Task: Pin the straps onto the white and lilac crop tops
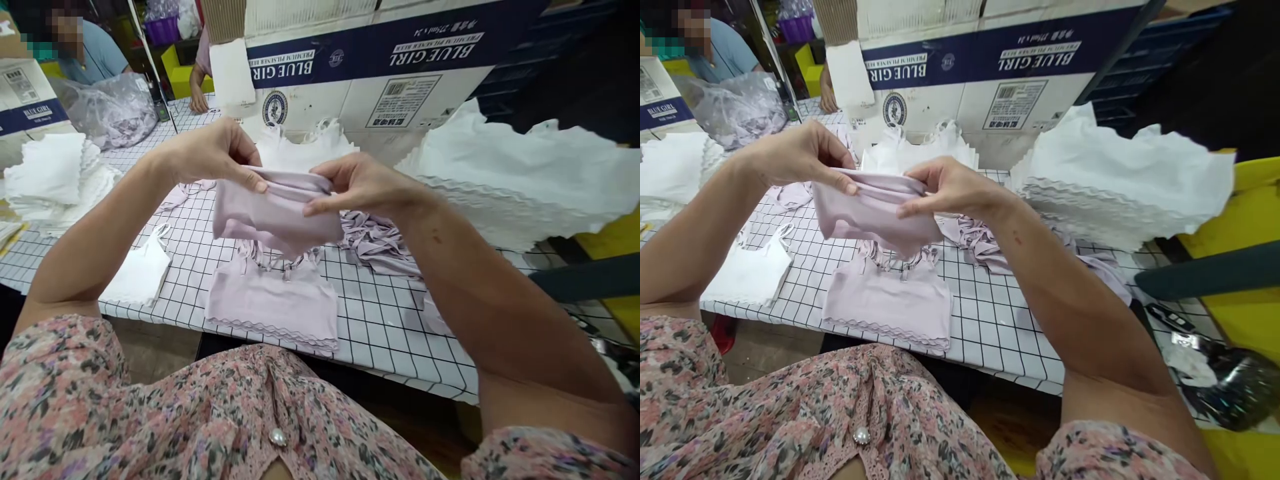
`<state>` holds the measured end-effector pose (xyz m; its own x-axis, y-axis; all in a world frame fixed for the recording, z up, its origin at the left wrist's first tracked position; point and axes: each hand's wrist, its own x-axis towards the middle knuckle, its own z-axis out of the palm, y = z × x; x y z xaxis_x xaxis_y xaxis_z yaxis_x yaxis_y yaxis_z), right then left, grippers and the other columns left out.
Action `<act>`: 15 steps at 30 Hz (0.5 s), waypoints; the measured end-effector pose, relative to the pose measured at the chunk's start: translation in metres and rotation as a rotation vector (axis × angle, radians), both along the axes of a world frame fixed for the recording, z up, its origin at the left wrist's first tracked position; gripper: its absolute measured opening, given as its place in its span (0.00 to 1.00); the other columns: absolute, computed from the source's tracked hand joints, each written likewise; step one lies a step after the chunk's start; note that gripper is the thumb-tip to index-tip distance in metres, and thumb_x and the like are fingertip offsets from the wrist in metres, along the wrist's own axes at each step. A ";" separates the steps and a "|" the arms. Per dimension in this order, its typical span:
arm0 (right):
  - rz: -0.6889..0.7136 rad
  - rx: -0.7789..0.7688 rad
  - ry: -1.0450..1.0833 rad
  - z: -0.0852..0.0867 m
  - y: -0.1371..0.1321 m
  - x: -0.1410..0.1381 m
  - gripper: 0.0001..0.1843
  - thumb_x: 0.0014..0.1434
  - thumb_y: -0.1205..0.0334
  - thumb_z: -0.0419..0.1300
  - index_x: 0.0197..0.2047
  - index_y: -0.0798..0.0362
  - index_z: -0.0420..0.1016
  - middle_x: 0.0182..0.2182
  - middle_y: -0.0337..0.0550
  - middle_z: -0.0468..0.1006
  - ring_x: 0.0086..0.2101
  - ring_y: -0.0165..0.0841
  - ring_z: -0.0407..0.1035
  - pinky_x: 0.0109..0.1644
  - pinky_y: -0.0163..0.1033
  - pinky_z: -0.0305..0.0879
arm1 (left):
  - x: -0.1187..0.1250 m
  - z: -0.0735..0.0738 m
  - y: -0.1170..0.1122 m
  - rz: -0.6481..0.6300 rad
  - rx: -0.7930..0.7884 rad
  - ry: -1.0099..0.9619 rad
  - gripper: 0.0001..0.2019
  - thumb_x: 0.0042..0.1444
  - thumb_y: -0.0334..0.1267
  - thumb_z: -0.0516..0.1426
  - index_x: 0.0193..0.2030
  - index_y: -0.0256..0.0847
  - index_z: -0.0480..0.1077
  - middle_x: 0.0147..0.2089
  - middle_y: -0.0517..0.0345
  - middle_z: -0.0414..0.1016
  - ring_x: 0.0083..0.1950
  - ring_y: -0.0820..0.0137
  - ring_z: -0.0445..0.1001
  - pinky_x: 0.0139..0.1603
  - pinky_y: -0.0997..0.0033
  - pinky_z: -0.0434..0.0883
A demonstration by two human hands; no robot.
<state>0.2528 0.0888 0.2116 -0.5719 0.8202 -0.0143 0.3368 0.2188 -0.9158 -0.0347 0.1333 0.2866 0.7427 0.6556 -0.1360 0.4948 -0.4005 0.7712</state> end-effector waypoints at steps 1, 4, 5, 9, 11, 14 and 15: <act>0.065 -0.040 -0.105 -0.001 0.000 0.005 0.33 0.41 0.30 0.81 0.33 0.50 0.83 0.29 0.39 0.76 0.30 0.32 0.67 0.32 0.41 0.61 | -0.002 0.000 0.000 0.006 -0.029 -0.044 0.17 0.50 0.48 0.79 0.38 0.38 0.85 0.35 0.57 0.80 0.37 0.70 0.78 0.36 0.70 0.71; 0.169 -0.112 -0.344 -0.012 0.001 0.021 0.36 0.42 0.25 0.77 0.34 0.50 0.85 0.31 0.44 0.81 0.33 0.37 0.72 0.35 0.45 0.68 | -0.005 -0.001 -0.003 0.016 -0.134 -0.285 0.19 0.51 0.50 0.79 0.36 0.39 0.82 0.34 0.59 0.78 0.35 0.75 0.74 0.34 0.73 0.71; 0.166 -0.122 -0.373 -0.016 0.001 0.026 0.36 0.43 0.23 0.76 0.34 0.50 0.85 0.31 0.45 0.82 0.34 0.38 0.73 0.37 0.46 0.69 | -0.006 -0.002 -0.004 0.030 -0.157 -0.375 0.20 0.51 0.52 0.79 0.35 0.39 0.81 0.31 0.60 0.76 0.33 0.77 0.71 0.31 0.75 0.70; 0.041 -0.113 -0.336 -0.029 -0.004 0.047 0.39 0.44 0.19 0.74 0.33 0.51 0.86 0.31 0.46 0.82 0.34 0.39 0.73 0.38 0.47 0.68 | -0.013 -0.009 0.000 0.110 -0.130 -0.537 0.25 0.50 0.58 0.78 0.31 0.41 0.75 0.23 0.65 0.66 0.26 0.80 0.62 0.23 0.76 0.62; -0.067 -0.081 -0.262 -0.028 -0.009 0.056 0.39 0.43 0.19 0.74 0.31 0.52 0.86 0.29 0.45 0.80 0.32 0.35 0.69 0.38 0.45 0.65 | -0.022 -0.014 0.008 0.117 -0.085 -0.440 0.23 0.52 0.56 0.78 0.33 0.41 0.78 0.26 0.62 0.73 0.27 0.78 0.67 0.24 0.74 0.63; -0.208 -0.063 -0.088 -0.019 -0.015 0.067 0.33 0.42 0.28 0.81 0.31 0.51 0.88 0.31 0.47 0.82 0.34 0.34 0.69 0.40 0.44 0.65 | -0.040 -0.026 0.028 0.057 -0.016 -0.269 0.18 0.53 0.50 0.78 0.39 0.41 0.83 0.31 0.58 0.82 0.30 0.75 0.70 0.25 0.72 0.64; -0.251 -0.059 -0.036 -0.016 -0.015 0.070 0.30 0.42 0.32 0.83 0.31 0.51 0.88 0.31 0.48 0.83 0.34 0.34 0.70 0.40 0.45 0.65 | -0.046 -0.030 0.036 0.029 0.012 -0.240 0.17 0.53 0.50 0.78 0.39 0.41 0.83 0.30 0.57 0.83 0.30 0.75 0.69 0.26 0.71 0.63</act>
<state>0.3226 0.0739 0.1956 -0.3491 0.9334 -0.0825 0.4062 0.0714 -0.9110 -0.0809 0.1691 0.2570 0.7337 0.6776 0.0502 0.3093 -0.3988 0.8633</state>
